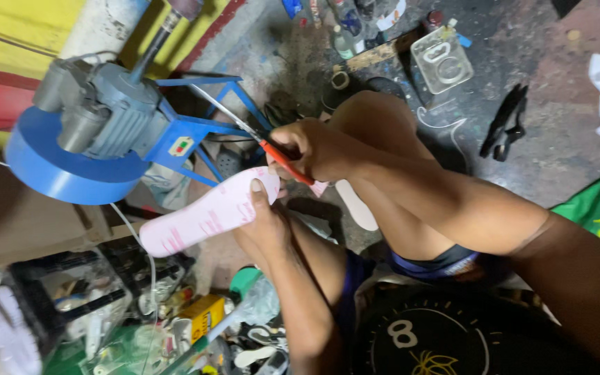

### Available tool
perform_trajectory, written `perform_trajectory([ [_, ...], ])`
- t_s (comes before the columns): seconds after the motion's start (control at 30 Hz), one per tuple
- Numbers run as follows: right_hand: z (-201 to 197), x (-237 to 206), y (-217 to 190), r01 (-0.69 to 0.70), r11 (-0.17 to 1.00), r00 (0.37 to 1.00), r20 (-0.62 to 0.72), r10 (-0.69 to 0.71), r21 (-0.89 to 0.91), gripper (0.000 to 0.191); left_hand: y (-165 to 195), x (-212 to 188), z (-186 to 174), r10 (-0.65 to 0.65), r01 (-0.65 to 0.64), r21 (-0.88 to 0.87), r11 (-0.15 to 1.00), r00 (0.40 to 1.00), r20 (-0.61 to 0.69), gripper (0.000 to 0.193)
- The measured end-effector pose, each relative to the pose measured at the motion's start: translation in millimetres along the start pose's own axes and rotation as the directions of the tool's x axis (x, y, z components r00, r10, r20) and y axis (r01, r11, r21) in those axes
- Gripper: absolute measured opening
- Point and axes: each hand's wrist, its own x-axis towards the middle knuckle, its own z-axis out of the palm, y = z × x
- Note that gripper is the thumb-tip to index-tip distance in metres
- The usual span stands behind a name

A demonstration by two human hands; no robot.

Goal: The person sits and trims the edge of a pink adhesive insole with orange-handled scissors, rotating it to cut along its outline. They then peel the backing, press the insole into a slipper, and smooth it down inside the shoe.

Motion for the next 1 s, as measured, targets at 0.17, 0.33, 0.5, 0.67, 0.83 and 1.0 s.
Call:
perform_trajectory([
  [0.17, -6.0, -12.1, 10.0, 0.112, 0.977, 0.988, -0.088, -0.129, -0.181, 0.024, 17.8, 6.4, 0.2, 0.315, -0.29, -0.196, 0.937, 0.942, 0.112, 0.055],
  [0.33, -38.1, -24.8, 23.2, 0.09, 0.749, 0.992, -0.004, -0.123, -0.656, 0.039, 35.9, 27.7, -22.5, 0.296, -0.235, -0.291, 0.928, 0.936, 0.189, 0.06],
  [0.5, -43.2, -18.2, 18.1, 0.006, 0.493, 0.959, 0.145, 0.245, -0.87, 0.035, 40.6, 36.3, -36.7, 0.34, -0.268, -0.292, 0.918, 0.912, 0.23, 0.095],
  [0.67, -37.5, 11.0, 33.6, 0.041, 0.376, 0.886, 0.207, 0.415, -0.926, 0.04, 20.0, 42.0, -38.5, 0.414, -0.38, -0.209, 0.901, 0.898, 0.151, 0.106],
  [0.83, -25.0, 61.6, 107.8, -0.012, 0.311, 0.795, 0.18, 0.579, -0.95, 0.042, 17.6, 49.7, -88.4, 0.348, -0.329, -0.212, 0.92, 0.936, 0.056, 0.102],
  [1.0, -6.1, 82.9, 185.5, -0.107, 0.272, 0.762, 0.097, 0.64, -0.956, 0.044, 12.0, 50.2, -134.4, 0.237, -0.237, -0.236, 0.942, 0.971, -0.028, 0.098],
])
